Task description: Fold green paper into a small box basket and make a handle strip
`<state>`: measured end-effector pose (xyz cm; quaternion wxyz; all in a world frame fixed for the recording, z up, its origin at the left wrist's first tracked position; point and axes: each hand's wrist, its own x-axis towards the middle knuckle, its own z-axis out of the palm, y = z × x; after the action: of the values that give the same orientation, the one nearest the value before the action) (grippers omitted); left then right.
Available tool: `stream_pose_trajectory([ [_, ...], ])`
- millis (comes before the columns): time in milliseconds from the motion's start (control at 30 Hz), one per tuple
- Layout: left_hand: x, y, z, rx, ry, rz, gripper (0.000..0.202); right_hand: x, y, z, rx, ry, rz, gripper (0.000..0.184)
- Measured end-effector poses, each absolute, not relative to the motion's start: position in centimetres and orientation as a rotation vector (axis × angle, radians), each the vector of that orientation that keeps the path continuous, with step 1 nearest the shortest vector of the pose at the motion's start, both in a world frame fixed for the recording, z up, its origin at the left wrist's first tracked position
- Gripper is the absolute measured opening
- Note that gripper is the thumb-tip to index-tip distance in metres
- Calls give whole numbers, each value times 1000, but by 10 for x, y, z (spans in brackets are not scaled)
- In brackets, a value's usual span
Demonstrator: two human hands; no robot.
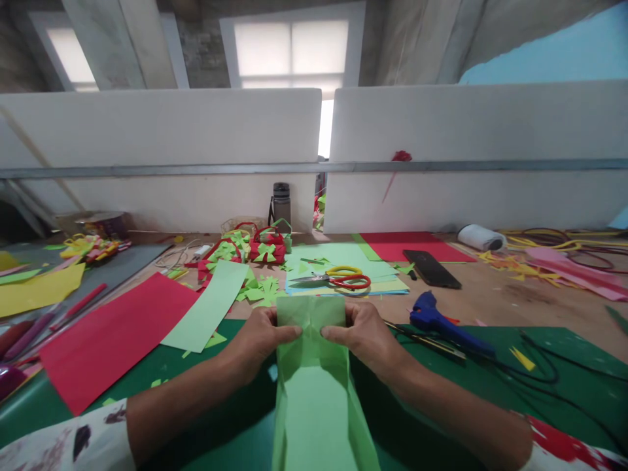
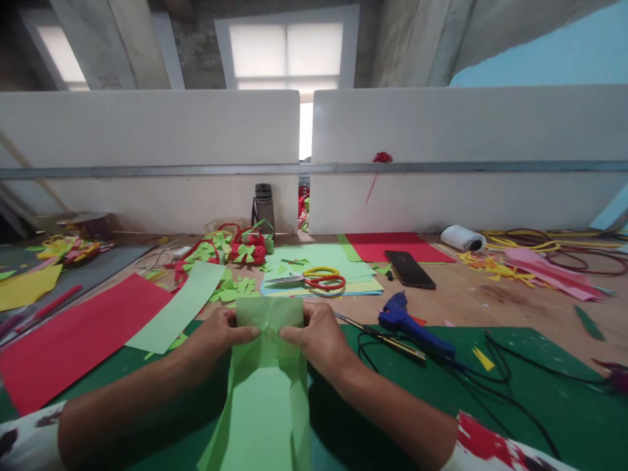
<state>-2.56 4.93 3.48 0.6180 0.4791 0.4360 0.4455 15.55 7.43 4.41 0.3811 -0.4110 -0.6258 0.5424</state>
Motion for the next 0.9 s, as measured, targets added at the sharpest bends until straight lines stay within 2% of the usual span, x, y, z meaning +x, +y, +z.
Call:
stream_pose_trajectory([
  [233,-23,47,37,1011,987,1002,39,153,66,51,-1047,-1655,1465,8],
  [367,-21,45,38,989,1003,1010,38,152,63,52,-1052,-1664,1502,7],
  [900,-15,42,41,1014,940,996,44,153,64,49,-1098,-1718,1408,10],
])
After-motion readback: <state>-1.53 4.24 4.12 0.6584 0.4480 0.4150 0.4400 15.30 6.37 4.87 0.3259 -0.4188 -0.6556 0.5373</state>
